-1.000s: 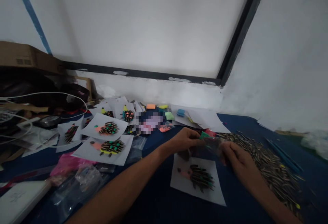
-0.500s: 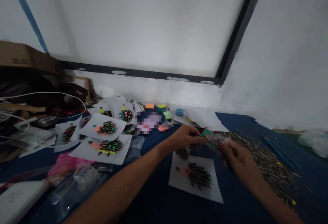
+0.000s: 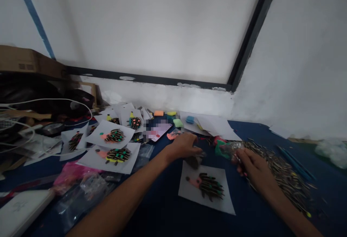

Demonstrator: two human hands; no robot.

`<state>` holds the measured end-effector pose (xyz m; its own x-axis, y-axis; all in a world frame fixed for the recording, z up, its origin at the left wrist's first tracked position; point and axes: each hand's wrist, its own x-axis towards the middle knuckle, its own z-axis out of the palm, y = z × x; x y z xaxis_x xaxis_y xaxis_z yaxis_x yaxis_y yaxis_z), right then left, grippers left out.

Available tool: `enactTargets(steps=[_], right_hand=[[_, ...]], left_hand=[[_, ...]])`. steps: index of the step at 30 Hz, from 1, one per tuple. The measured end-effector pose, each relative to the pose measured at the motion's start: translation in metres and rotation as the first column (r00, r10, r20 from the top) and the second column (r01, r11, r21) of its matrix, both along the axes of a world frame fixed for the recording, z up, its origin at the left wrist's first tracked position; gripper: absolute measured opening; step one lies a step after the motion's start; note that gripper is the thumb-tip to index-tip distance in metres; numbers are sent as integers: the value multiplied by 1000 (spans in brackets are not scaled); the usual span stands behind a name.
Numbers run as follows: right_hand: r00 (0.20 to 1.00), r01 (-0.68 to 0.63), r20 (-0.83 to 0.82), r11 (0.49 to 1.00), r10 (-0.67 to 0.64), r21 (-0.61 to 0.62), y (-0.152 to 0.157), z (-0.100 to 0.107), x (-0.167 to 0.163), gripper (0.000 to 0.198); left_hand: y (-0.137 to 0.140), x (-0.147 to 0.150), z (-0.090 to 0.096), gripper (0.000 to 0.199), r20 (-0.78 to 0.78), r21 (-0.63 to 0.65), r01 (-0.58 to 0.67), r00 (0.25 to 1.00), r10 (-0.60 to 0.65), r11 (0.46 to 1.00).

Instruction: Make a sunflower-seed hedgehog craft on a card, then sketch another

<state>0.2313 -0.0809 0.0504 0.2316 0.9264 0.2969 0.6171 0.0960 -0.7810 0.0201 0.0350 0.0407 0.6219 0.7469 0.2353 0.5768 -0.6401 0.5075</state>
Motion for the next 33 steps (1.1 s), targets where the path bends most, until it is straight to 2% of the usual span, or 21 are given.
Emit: enactTargets(steps=[3,5,11,13,15,18,21,25,28,33], right_hand=[[1000,-2,-2,1000,2,-6,0,2,0,47],[1000,0,-6,1000,0,-12,0,3,-1,46],[998,33,55,999,-33,-2,0,4,2,39],[993,48,102,998,-51,31,1,0,5,36],[984,76,159,996,-83,51,3,-4,9,40],[955,111,270,992,-125,65,5,-10,14,52],[934,99,337,991,-123,85,4,-11,14,52],[915,55,393,993,-92,106,2,-11,10,39],[905,20,418,990,-78,141,3,-14,10,32],[883,2,465,989,-70,146,4,-19,11,32]], left_hand=[[-2,-6,1,42,-114,-29,45,992,-48,999],[-3,-7,1,42,-120,-72,54,991,-63,996],[-2,-4,-6,42,57,-231,37,998,-24,972],[0,-4,-9,38,107,-293,50,994,-19,955],[2,-5,-12,42,186,-362,82,982,-14,928],[5,-3,-20,52,374,-470,136,926,57,872],[7,1,-31,32,588,-574,302,799,127,761],[4,5,-41,23,663,-553,344,734,150,759],[1,7,-41,24,715,-554,403,679,168,728],[-2,7,-37,28,730,-565,436,661,177,700]])
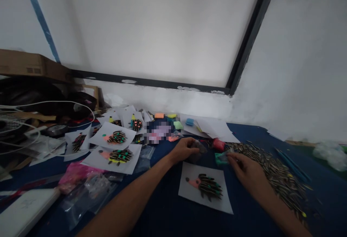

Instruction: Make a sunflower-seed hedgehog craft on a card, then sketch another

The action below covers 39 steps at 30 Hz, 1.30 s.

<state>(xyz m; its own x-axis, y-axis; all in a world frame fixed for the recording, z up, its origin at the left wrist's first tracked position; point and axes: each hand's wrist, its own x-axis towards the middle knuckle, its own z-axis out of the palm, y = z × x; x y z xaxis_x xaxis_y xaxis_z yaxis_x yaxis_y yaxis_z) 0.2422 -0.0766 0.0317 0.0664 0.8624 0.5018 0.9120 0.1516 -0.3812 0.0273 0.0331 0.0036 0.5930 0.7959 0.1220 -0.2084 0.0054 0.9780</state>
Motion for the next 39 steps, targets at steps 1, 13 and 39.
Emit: enactTargets(steps=[1,13,39], right_hand=[[1000,-5,13,1000,5,-3,0,-1,0,32],[998,-26,64,999,24,23,0,-2,-1,24],[994,-25,105,993,13,112,3,-5,6,21]], left_hand=[[0,0,0,28,-1,-11,-8,1000,8,1000],[2,-1,0,32,-38,-29,-55,998,54,998],[-2,1,5,32,-33,-9,-28,999,28,1000]])
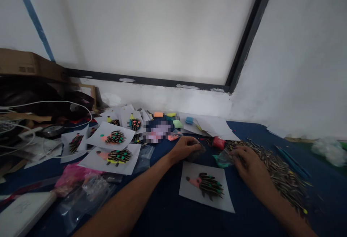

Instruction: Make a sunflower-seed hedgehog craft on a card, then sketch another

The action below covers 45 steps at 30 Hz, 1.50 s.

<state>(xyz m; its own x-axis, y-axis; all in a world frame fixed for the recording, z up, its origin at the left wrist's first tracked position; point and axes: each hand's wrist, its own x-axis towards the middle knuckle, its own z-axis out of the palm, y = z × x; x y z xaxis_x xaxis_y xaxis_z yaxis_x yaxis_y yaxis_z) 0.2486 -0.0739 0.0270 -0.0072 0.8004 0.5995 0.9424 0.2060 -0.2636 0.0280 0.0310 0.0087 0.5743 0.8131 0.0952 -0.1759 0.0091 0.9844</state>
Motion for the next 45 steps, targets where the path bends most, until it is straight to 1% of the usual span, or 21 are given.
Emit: enactTargets(steps=[2,6,10,12,16,18,22,25,28,31,34,37,41,43,45], right_hand=[[997,-45,-61,999,44,-5,-2,6,-7,20],[981,-95,-176,992,79,-83,-6,13,-24,27],[963,-112,-262,981,68,-156,-1,14,-39,30],[952,-118,-300,979,64,-165,5,13,-45,29],[924,-187,-366,965,109,-185,14,11,-53,28],[922,-198,-367,965,124,-172,16,11,-55,28],[942,-169,-305,983,140,-71,15,12,-60,26],[952,-165,-266,986,155,-18,15,14,-63,26],[953,-148,-268,989,142,-1,15,14,-65,26],[943,-133,-308,991,125,-4,16,12,-65,26],[919,-157,-369,988,141,-11,16,9,-64,25],[869,-181,-467,984,161,4,16,8,-64,23],[806,-167,-572,986,152,25,16,8,-63,23],[809,-163,-568,986,151,29,15,9,-63,22],[833,-156,-534,987,146,26,13,11,-63,19]], left_hand=[[-1,2,0,31,7,28,21,1000,-21,999],[-2,4,3,28,2,52,61,998,-61,997],[-3,3,7,29,25,69,74,997,-75,995],[-3,3,9,29,33,79,64,997,-67,995],[-4,3,12,32,7,77,44,999,-45,996],[-5,4,13,36,3,95,31,1000,-31,995],[-6,5,15,42,0,143,23,1000,-23,989],[-7,5,16,46,-4,139,36,999,-35,990],[-7,5,16,48,7,132,26,1000,-27,991],[-7,6,15,47,13,143,6,1000,-8,990],[-7,8,14,45,7,148,-2,1000,1,989],[-9,9,15,44,14,155,-7,1000,5,988],[-12,10,16,41,21,168,31,999,-35,985],[-13,12,16,40,43,174,34,998,-42,984],[-13,13,15,39,57,185,22,998,-33,982]])
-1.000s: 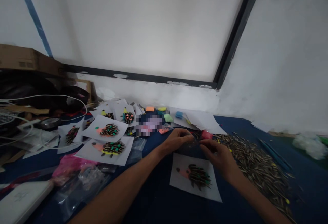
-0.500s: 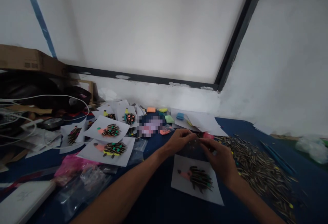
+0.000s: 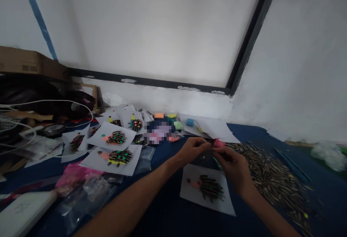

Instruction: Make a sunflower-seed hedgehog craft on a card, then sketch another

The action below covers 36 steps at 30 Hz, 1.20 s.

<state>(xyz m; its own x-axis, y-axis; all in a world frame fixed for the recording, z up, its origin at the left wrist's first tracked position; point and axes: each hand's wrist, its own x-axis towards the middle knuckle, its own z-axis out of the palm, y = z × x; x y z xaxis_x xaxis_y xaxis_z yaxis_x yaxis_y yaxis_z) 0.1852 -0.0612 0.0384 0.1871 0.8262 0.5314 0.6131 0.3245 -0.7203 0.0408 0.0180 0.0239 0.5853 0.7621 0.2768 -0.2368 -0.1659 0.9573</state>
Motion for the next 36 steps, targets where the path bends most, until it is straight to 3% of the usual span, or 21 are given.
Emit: enactTargets(steps=[14,22,27,31,33,36], right_hand=[[995,41,95,993,-31,-109,-2,8,4,26],[998,67,18,988,-65,-140,-4,14,13,33],[998,30,65,978,-17,-206,-2,9,16,35],[984,76,175,975,-39,-207,0,5,25,39],[976,97,210,972,-51,-215,2,4,31,40],[969,130,234,965,-75,-229,3,3,38,38]], left_hand=[[-4,2,3,39,71,-10,53,996,-52,999],[4,-6,4,35,-63,-35,168,984,-170,985],[7,-5,-1,28,-133,27,130,983,-126,991],[10,-5,-1,35,-175,93,83,982,-66,992],[13,-7,0,41,-262,146,24,965,15,989],[19,-11,0,34,-473,230,-3,874,115,973]])
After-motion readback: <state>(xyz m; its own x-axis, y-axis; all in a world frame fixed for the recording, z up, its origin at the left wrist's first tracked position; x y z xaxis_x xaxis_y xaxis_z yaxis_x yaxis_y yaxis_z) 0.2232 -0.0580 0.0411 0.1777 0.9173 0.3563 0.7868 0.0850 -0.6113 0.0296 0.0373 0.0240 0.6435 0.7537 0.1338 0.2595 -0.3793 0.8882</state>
